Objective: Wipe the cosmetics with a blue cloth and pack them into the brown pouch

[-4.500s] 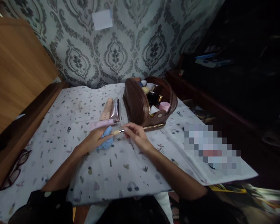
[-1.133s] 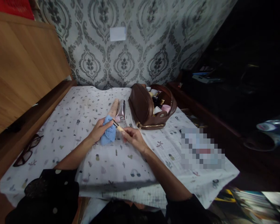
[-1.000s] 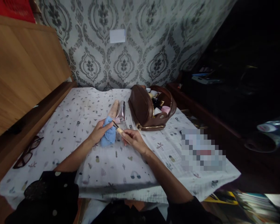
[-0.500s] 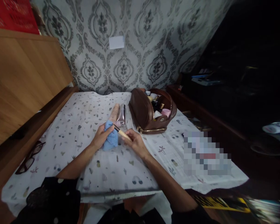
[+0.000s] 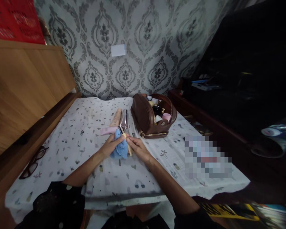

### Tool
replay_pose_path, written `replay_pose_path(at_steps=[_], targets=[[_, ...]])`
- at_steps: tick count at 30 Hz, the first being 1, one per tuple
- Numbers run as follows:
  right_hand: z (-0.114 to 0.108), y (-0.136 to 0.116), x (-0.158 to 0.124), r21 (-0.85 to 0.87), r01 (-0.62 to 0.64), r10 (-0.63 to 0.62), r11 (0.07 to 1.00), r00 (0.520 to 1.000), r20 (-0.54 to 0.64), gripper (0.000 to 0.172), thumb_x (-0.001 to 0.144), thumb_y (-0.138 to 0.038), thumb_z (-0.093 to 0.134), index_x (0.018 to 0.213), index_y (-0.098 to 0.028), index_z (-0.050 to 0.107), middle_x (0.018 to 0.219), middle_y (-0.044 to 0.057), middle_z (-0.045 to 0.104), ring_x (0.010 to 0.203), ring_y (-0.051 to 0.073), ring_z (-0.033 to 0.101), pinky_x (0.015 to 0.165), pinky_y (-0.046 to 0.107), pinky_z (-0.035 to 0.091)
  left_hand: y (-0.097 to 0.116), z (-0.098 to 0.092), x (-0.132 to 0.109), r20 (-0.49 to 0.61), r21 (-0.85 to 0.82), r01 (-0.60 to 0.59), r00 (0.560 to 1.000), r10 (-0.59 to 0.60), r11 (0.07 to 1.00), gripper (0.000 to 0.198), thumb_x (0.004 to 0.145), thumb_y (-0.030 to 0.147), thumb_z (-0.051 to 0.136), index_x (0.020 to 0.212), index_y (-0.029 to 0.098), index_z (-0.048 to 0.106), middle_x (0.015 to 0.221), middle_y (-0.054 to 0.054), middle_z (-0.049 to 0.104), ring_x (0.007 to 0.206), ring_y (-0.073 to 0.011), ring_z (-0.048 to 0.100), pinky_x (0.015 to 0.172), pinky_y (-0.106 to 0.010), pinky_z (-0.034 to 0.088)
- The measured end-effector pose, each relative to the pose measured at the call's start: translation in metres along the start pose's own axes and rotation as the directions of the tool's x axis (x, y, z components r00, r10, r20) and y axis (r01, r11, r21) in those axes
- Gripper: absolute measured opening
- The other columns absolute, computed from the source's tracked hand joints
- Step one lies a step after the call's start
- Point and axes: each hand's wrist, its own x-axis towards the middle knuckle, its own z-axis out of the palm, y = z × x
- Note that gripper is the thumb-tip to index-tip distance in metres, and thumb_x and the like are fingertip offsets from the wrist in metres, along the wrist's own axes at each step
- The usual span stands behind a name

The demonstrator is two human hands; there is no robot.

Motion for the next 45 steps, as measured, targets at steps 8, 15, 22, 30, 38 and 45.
replay_pose_path(at_steps=[8, 15, 22, 30, 38, 45], targets=[[0.0, 0.0, 0.0, 0.114, -0.005, 0.008, 0.993, 1.0, -0.03, 0.055, 0.075, -0.073, 0.069, 0.079, -0.018, 0.064, 0.067, 0.0, 0.061, 0.05, 0.01, 0.051, 0.047, 0.022, 0.041, 0.004, -0.013, 0.012, -0.447, 0.039, -0.172, 0.878, 0.171, 0.984, 0.068, 0.067, 0.079, 0.068, 0.093, 0.016, 0.066, 0.071, 0.002, 0.059, 0.065, -0.0118, 0.055, 0.059, -0.022, 0.046], [0.002, -0.006, -0.004, 0.195, 0.0, -0.002, 0.981, 1.0, 0.011, 0.051, 0.077, -0.067, 0.072, 0.08, -0.016, 0.068, 0.067, 0.0, 0.063, 0.048, 0.008, 0.053, 0.044, 0.019, 0.039, 0.002, -0.018, 0.016, -0.602, 0.069, -0.188, 0.775, 0.191, 0.98, 0.065, 0.064, 0.082, 0.067, 0.074, 0.019, 0.058, 0.065, 0.003, 0.054, 0.061, -0.0125, 0.052, 0.057, -0.024, 0.043], [0.003, 0.001, -0.001, 0.168, -0.095, 0.071, 0.981, 0.987, 0.143, 0.049, 0.08, -0.065, 0.07, 0.09, -0.017, 0.063, 0.073, 0.002, 0.07, 0.057, 0.013, 0.065, 0.05, 0.021, 0.048, 0.005, -0.007, 0.014, -0.506, -0.223, -0.276, 0.853, 0.131, 0.935, 0.059, 0.076, 0.077, 0.062, 0.082, 0.018, 0.061, 0.075, -0.002, 0.065, 0.072, -0.0168, 0.062, 0.065, -0.026, 0.05], [-0.001, 0.009, 0.005, 0.09, -0.007, 0.008, 0.996, 1.0, -0.019, 0.054, 0.078, -0.072, 0.068, 0.079, -0.019, 0.058, 0.069, 0.0, 0.069, 0.052, 0.011, 0.063, 0.049, 0.021, 0.048, 0.01, 0.013, 0.001, -0.142, -0.412, -0.179, 0.981, 0.131, 0.894, 0.042, 0.07, 0.054, 0.082, 0.083, 0.019, 0.063, 0.077, -0.001, 0.064, 0.063, -0.014, 0.057, 0.054, -0.026, 0.049], [0.001, 0.005, 0.002, -0.017, -0.001, 0.002, 1.0, 0.999, 0.051, 0.057, 0.081, -0.075, 0.061, 0.077, -0.018, 0.056, 0.066, -0.001, 0.065, 0.049, 0.011, 0.059, 0.048, 0.022, 0.046, 0.007, 0.005, 0.0, -0.17, -0.216, -0.189, 0.973, 0.154, 0.958, 0.039, 0.063, 0.036, 0.087, 0.073, 0.018, 0.054, 0.067, 0.004, 0.056, 0.058, -0.0098, 0.052, 0.052, -0.021, 0.042], [0.007, 0.011, 0.004, -0.033, 0.038, -0.04, 0.999, 0.998, -0.05, 0.053, 0.065, -0.057, 0.085, 0.088, -0.02, 0.054, 0.072, -0.006, 0.057, 0.053, 0.008, 0.051, 0.049, 0.021, 0.044, 0.008, 0.007, 0.003, -0.395, -0.216, -0.281, 0.901, 0.18, 0.935, 0.041, 0.054, 0.024, 0.087, 0.071, 0.019, 0.051, 0.068, 0.007, 0.054, 0.063, -0.0066, 0.05, 0.059, -0.018, 0.041]])
